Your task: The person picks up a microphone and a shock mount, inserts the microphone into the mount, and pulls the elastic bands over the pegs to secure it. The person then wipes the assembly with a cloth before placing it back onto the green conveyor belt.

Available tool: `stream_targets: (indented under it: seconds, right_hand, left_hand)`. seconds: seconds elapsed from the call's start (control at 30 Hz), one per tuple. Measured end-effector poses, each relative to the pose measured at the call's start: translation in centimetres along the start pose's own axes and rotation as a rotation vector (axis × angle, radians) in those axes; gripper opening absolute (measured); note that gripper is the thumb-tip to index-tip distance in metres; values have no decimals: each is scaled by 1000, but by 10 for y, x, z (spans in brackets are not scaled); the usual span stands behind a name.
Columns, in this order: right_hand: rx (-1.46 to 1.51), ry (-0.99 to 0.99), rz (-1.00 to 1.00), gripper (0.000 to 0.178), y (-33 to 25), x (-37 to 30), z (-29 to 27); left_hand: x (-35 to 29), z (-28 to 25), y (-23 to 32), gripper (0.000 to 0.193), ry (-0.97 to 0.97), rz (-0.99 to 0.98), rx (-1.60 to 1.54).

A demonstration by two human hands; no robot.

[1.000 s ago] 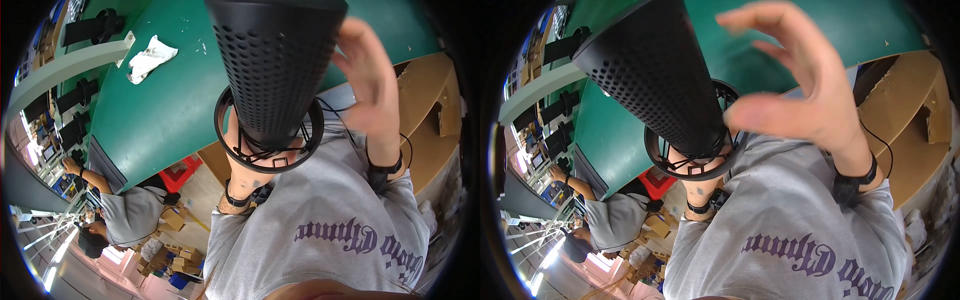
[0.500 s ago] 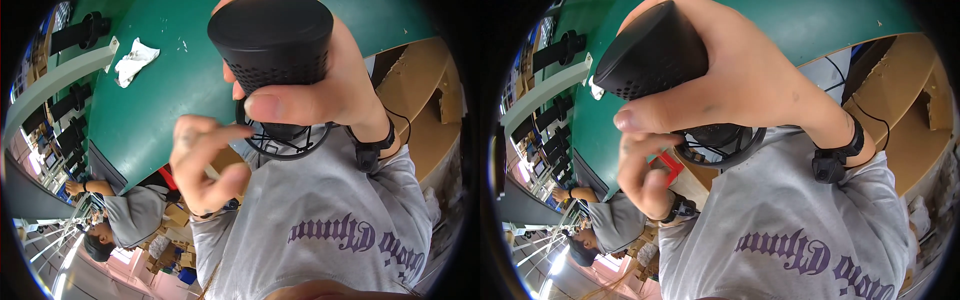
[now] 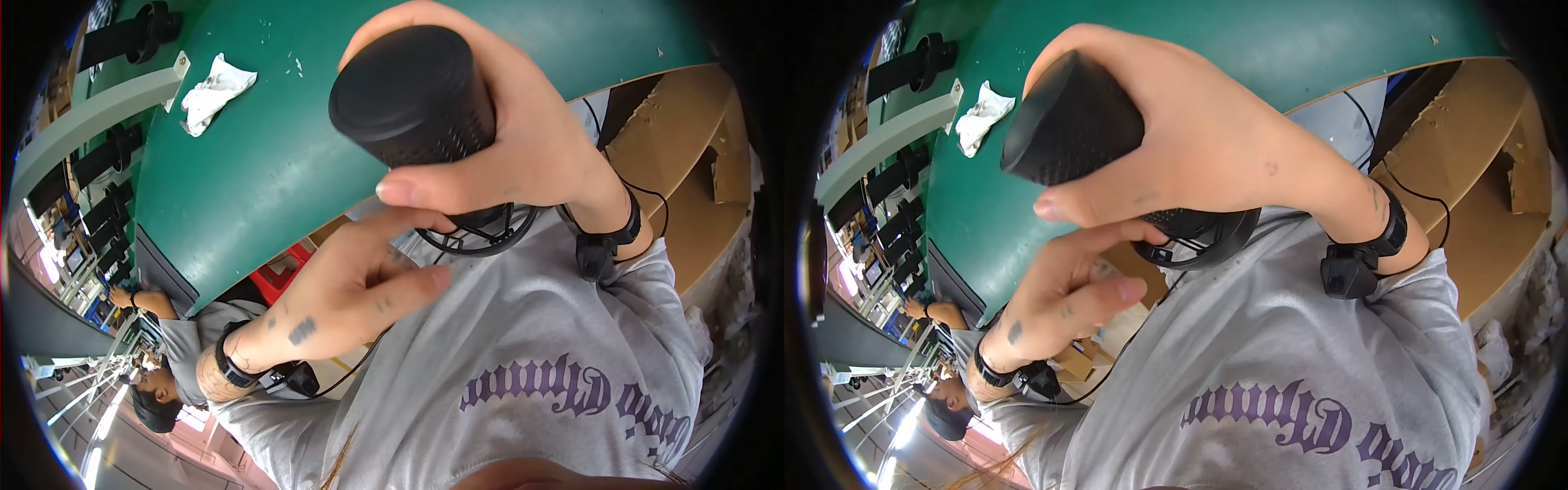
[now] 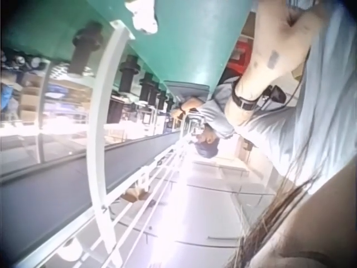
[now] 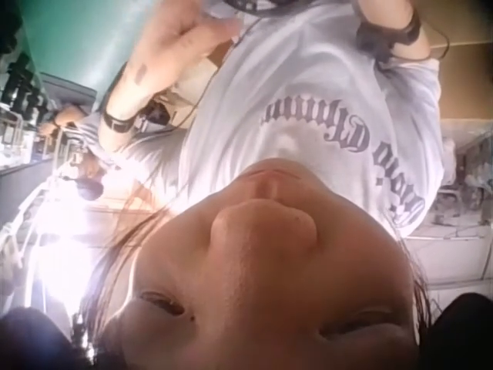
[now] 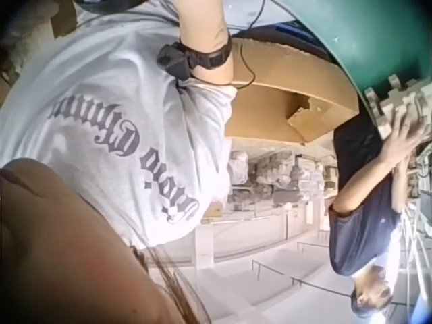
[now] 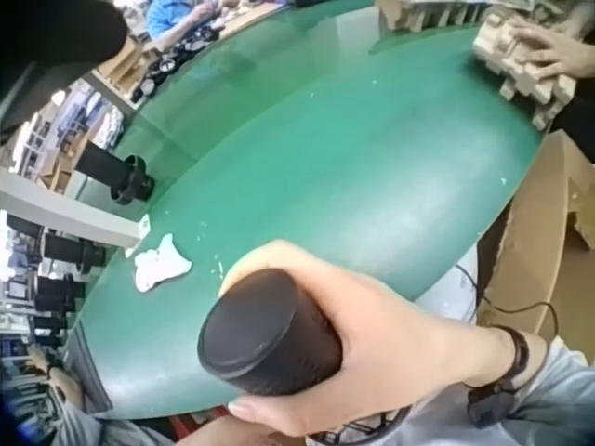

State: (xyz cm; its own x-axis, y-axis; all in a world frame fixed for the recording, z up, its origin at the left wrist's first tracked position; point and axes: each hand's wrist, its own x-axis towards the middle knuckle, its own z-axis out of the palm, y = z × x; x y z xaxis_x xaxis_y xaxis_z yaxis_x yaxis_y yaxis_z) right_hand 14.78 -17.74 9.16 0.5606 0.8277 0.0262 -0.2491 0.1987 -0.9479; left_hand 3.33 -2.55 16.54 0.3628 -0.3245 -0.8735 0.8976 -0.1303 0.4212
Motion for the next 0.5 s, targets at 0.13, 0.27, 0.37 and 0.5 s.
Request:
stream_targets:
  seconds: [0.13,0.27,0.37,0.5]
  right_hand:
    - [-6,0,69,62,1,0,-1]
    - [-29,69,0,59,1,-7,3]
    - [6,108,68,51,-4,-13,2]
    - [125,6,192,51,-6,-13,1]
  left_hand:
    - [2,0,3,30,-30,-16,-142]
    - [4,0,-2,31,-49,11,-176]
    - [4,-5,-4,31,-108,52,-309]
    - [2,1,-6,33,-51,73,-286]
